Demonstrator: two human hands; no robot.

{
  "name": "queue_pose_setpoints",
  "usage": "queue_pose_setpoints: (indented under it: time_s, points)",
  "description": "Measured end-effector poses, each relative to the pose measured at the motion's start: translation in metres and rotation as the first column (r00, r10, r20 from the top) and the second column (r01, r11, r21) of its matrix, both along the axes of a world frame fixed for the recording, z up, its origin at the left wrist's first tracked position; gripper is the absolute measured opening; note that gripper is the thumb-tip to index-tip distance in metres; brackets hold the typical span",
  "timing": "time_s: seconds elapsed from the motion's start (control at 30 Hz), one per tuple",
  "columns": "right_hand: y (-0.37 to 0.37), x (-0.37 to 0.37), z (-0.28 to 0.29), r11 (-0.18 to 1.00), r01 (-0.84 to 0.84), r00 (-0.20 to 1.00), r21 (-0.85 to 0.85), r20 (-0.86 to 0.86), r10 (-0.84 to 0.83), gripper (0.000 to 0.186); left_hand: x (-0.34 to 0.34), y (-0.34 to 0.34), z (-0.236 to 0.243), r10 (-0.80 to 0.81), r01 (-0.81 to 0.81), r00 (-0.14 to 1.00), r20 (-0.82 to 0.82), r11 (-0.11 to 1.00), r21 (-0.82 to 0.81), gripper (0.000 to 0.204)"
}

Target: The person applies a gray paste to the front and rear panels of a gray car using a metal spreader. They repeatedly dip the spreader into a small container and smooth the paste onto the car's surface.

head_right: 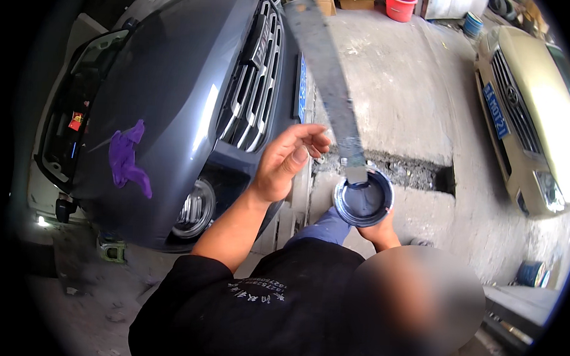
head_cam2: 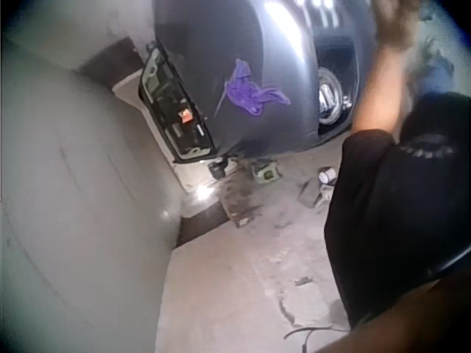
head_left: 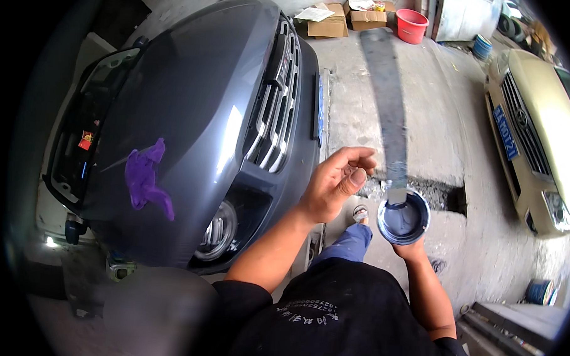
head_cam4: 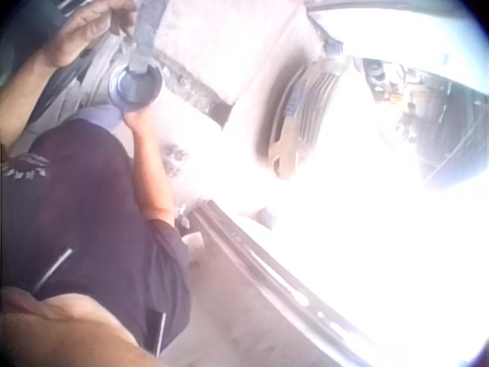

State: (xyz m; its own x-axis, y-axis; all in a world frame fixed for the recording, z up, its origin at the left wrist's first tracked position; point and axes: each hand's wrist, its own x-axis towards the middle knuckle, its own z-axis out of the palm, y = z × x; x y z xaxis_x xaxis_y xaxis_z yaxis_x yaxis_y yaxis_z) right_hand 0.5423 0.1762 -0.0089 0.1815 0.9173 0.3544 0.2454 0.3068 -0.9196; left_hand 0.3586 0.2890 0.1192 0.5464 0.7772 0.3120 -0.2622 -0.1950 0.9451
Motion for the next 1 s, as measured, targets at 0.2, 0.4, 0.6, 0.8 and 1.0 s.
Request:
queue_pose_setpoints:
  time_s: [0.2, 0.4, 0.6, 0.8, 1.0]
  points:
    - [0.110, 0.095, -0.019, 0.997, 0.061, 0.992, 0.049, 0.106, -0.066, 0.074, 0.053, 0.122, -0.072, 0.090, -0.090, 0.984, -0.156, 0.996, 0.003, 0.033]
    - [0.231, 0.181, -0.014, 0.999, -0.008, 0.989, -0.047, 0.146, 0.014, 0.078, 0.137, 0.243, -0.085, 0.129, -0.118, 0.895, -0.428, 0.992, 0.052, 0.025]
    - [0.377, 0.243, -0.013, 0.999, -0.033, 0.999, -0.025, 0.034, 0.034, 0.072, 0.205, 0.365, -0.084, 0.326, -0.237, 0.799, -0.505, 0.943, 0.233, 0.016]
    - [0.551, 0.332, -0.010, 0.958, -0.279, 0.948, -0.065, -0.179, 0.264, 0.083, 0.286, 0.503, -0.097, 0.368, -0.487, 0.733, -0.572, 0.871, -0.063, 0.029]
    - [0.718, 0.409, 0.043, 0.925, -0.379, 0.922, 0.012, -0.075, 0.379, 0.083, 0.355, 0.615, -0.068, 0.472, -0.532, 0.767, -0.435, 0.847, -0.019, 0.036]
